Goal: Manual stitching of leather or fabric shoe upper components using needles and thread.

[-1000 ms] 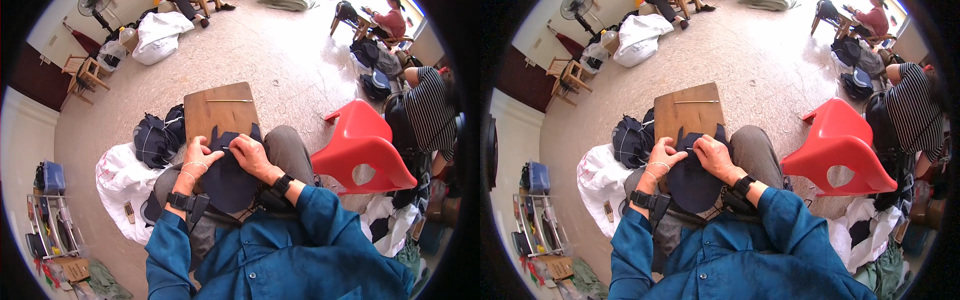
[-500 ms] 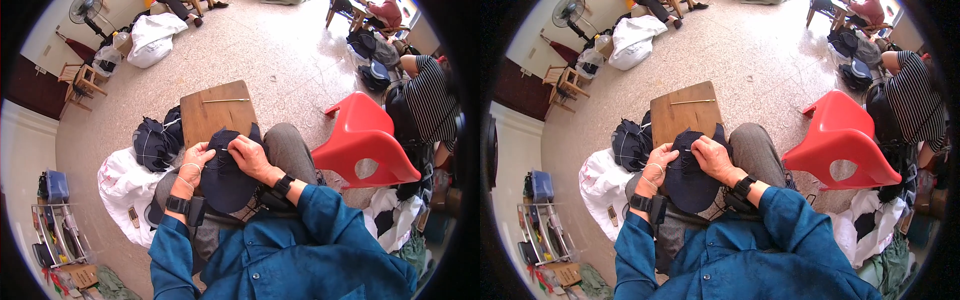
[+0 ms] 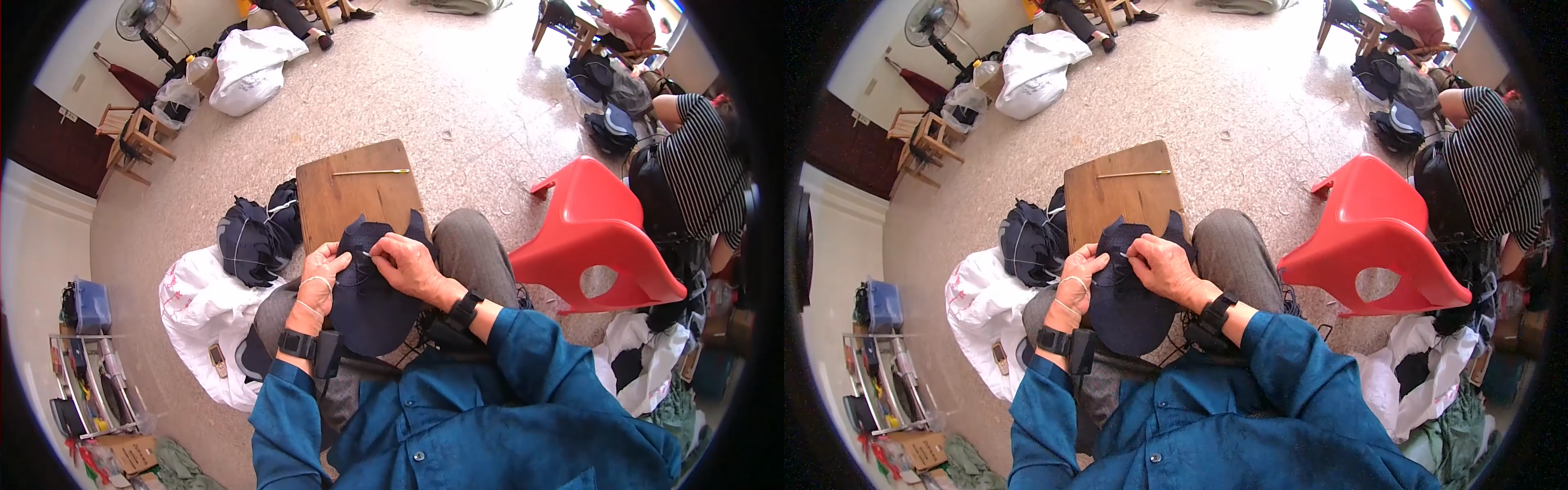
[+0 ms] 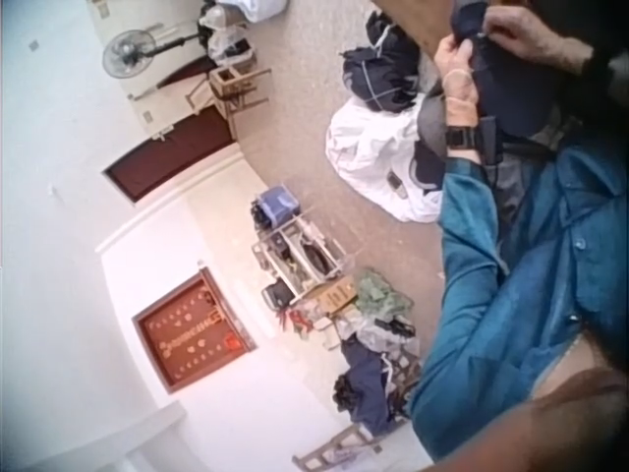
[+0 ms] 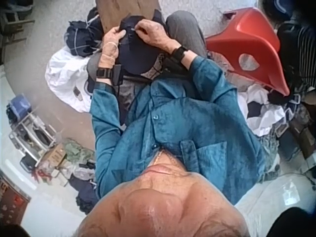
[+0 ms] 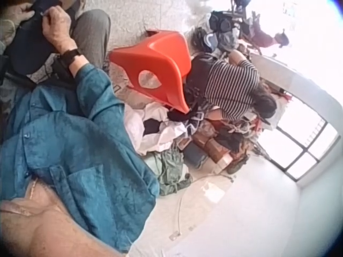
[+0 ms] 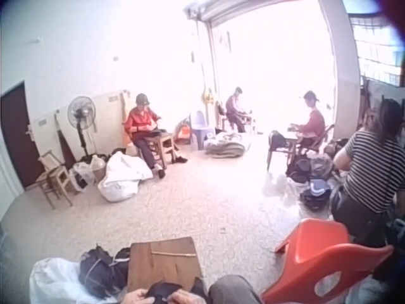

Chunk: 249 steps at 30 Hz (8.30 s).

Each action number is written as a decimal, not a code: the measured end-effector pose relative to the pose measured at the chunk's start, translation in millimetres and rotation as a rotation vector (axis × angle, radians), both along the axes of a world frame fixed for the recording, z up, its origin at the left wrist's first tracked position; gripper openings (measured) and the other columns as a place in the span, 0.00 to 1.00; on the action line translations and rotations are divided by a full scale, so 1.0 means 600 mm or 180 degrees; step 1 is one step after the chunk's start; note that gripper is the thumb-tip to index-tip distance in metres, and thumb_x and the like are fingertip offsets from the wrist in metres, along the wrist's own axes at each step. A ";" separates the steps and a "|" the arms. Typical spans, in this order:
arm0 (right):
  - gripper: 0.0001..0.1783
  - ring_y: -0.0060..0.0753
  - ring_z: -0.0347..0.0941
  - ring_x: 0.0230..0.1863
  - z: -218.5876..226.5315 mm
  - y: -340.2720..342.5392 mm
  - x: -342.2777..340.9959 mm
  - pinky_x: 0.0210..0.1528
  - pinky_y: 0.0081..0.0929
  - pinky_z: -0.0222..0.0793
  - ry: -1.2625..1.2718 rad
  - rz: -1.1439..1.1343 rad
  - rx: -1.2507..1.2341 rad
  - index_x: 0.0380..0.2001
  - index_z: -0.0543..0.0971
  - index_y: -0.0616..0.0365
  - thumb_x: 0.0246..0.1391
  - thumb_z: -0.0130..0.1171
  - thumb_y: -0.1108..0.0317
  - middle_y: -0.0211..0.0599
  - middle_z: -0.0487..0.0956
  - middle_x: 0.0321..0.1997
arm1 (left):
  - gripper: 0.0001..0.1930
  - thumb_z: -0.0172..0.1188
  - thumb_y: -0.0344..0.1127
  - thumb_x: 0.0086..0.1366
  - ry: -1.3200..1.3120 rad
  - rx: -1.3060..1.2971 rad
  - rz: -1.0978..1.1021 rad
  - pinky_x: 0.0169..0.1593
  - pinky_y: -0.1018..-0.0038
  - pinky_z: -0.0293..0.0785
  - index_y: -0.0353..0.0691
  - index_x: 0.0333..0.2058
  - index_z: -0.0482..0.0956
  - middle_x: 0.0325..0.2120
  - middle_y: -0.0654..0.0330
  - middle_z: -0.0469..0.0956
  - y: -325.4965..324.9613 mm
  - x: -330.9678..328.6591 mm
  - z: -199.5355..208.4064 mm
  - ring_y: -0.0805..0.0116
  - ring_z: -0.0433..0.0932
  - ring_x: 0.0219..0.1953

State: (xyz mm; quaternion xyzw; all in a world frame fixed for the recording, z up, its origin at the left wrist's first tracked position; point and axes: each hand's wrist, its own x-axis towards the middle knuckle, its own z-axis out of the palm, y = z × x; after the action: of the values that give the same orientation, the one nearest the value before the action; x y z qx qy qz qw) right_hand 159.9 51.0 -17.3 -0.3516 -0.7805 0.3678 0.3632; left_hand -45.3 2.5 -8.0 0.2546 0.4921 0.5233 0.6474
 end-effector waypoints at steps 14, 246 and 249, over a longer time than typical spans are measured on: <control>0.04 0.47 0.80 0.38 -0.003 -0.002 -0.010 0.41 0.37 0.76 0.0286 0.0011 0.0028 0.35 0.80 0.58 0.57 0.63 0.72 0.42 0.80 0.34 | 0.07 0.67 0.28 0.67 0.0526 0.0062 0.0443 0.41 0.80 0.77 0.34 0.40 0.79 0.34 0.63 0.82 0.002 0.011 -0.017 0.79 0.79 0.35; 0.06 0.44 0.69 0.41 0.047 -0.025 0.030 0.46 0.40 0.61 -0.0973 0.1404 0.0697 0.29 0.77 0.56 0.46 0.64 0.72 0.36 0.72 0.34 | 0.05 0.59 0.22 0.66 0.4334 0.1747 0.1500 0.57 0.60 0.77 0.33 0.40 0.78 0.41 0.50 0.80 -0.101 0.104 -0.043 0.48 0.80 0.52; 0.06 0.44 0.69 0.42 0.044 -0.031 0.024 0.46 0.39 0.61 -0.0908 0.1314 0.0780 0.29 0.77 0.56 0.47 0.65 0.72 0.36 0.72 0.34 | 0.05 0.59 0.22 0.66 0.4345 0.1740 0.1489 0.57 0.60 0.76 0.33 0.40 0.77 0.41 0.49 0.80 -0.102 0.103 -0.042 0.48 0.80 0.52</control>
State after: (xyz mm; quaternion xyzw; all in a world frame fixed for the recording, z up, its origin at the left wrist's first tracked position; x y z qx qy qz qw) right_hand 174.3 32.5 8.8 -0.1868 -0.9175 0.2837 0.2069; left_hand 16.6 -58.8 -33.4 0.5612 0.6767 0.4765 -0.0130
